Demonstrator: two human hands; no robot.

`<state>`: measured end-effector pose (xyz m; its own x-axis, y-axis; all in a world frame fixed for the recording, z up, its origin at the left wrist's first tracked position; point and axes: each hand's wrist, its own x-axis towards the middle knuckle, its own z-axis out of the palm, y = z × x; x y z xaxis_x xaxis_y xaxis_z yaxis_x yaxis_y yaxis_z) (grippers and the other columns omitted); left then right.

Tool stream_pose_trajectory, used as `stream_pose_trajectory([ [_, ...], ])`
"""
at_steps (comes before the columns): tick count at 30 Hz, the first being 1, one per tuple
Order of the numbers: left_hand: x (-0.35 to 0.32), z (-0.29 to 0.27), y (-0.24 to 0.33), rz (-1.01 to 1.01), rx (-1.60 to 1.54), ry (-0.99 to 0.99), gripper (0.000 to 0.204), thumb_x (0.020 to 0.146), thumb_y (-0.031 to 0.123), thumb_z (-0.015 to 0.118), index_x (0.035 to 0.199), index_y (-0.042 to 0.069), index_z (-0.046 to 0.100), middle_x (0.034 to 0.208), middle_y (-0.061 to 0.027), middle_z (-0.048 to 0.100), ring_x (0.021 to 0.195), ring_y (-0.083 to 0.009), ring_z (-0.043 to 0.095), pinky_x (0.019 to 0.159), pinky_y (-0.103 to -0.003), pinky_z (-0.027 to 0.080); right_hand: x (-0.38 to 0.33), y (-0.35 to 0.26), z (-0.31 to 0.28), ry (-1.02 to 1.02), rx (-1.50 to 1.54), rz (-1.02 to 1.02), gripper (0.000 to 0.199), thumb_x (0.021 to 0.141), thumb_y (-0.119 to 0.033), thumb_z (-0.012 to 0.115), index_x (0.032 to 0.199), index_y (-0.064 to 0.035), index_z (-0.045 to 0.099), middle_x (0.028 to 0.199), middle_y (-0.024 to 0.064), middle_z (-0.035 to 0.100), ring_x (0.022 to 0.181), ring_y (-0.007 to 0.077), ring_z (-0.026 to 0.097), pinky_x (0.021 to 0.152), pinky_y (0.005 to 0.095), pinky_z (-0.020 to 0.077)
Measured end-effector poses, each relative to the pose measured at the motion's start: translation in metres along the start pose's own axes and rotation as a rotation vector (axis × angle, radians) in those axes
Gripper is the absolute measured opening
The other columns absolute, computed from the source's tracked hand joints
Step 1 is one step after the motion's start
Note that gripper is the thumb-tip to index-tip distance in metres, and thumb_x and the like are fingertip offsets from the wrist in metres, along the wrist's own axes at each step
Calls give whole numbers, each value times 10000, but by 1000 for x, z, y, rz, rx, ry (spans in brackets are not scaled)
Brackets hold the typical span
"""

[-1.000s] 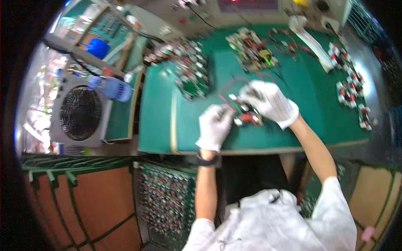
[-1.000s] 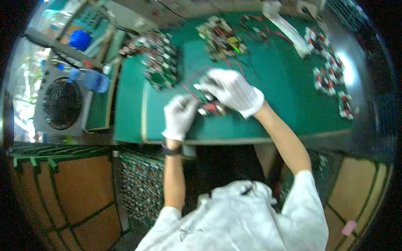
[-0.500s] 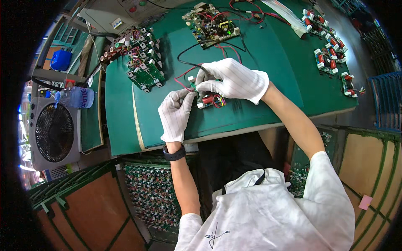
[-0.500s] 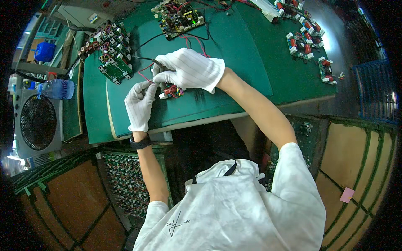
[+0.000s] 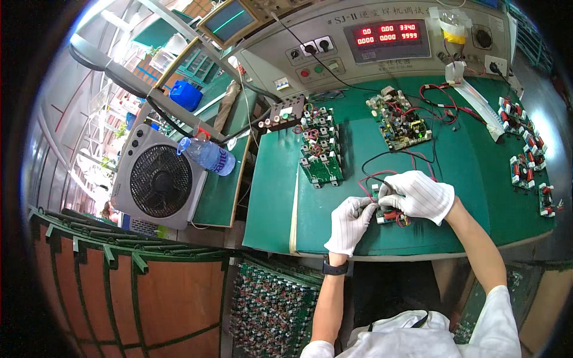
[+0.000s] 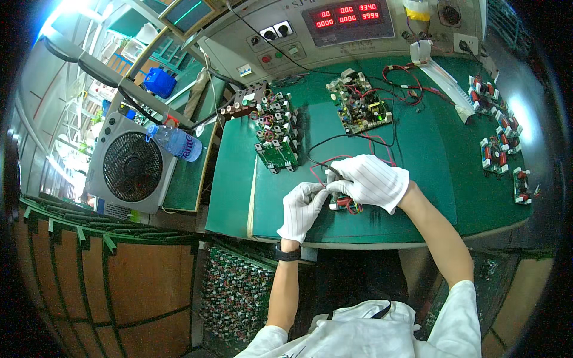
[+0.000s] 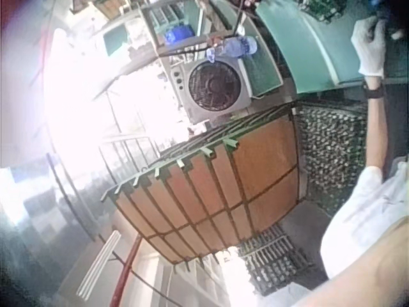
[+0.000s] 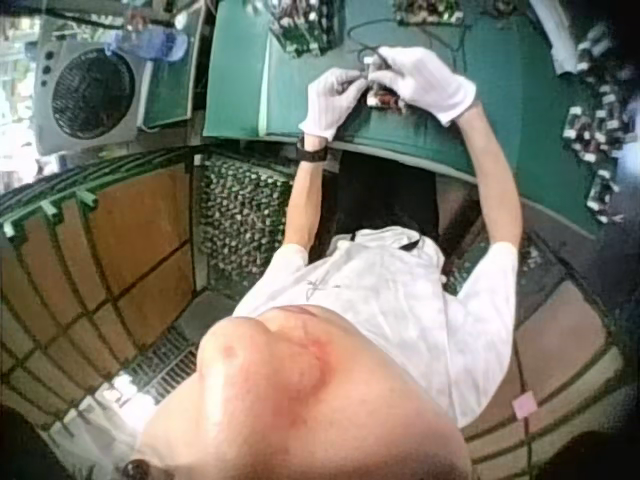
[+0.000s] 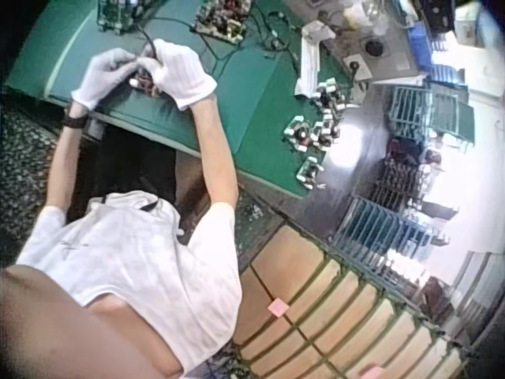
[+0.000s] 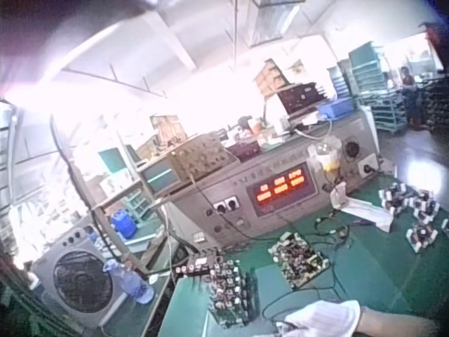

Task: The person tests electronic circuit boards by placing them into a test fixture and making contact with test probes.

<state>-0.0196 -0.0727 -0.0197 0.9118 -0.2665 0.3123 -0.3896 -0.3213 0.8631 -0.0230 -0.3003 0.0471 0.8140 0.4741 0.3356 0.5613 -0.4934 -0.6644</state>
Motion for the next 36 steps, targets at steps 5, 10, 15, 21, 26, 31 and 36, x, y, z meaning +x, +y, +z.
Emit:
stream_pose_trajectory([
  [5,6,-2,3,6,38,-12,172,902,106,806,990,-22,731,844,-82,696,713,-106,598,682,-268,515,4,0,-3,0,8,5,254,941,-238,729,987,-1,650,833,203,691,768,392,691,669,421,539],
  [10,7,-1,1,24,45,-5,166,900,102,803,990,-19,734,835,-81,691,697,-112,584,666,-270,504,4,3,-1,14,32,17,255,944,-243,729,990,-4,652,822,198,689,756,389,690,659,417,537],
  [15,6,0,2,11,25,3,162,892,100,808,984,-13,736,817,-84,682,670,-123,568,646,-272,493,2,5,1,26,41,13,257,946,-247,730,993,-6,653,818,198,688,745,386,686,652,412,534],
  [21,5,0,2,30,55,2,168,894,113,809,976,-13,735,823,-81,689,665,-118,555,640,-270,488,1,4,1,21,51,26,268,941,-248,741,1002,-2,656,816,203,688,744,388,686,653,416,534],
  [26,5,-1,0,24,73,-12,170,897,113,806,988,-13,738,838,-89,695,684,-124,579,656,-271,498,0,4,2,30,68,38,275,938,-252,747,1006,-1,657,824,209,694,758,392,694,658,420,536],
  [31,6,-1,-1,43,84,-10,167,902,119,791,1013,-1,756,847,-99,695,669,-152,616,651,-287,515,3,5,-1,10,41,21,278,941,-255,739,1003,0,649,835,208,701,766,394,698,665,419,543],
  [36,6,-1,0,-2,64,-19,179,899,124,807,998,-8,740,846,-97,700,691,-136,599,667,-277,512,5,8,1,2,41,10,276,941,-256,735,1002,-3,642,839,199,701,766,390,700,664,420,545],
])
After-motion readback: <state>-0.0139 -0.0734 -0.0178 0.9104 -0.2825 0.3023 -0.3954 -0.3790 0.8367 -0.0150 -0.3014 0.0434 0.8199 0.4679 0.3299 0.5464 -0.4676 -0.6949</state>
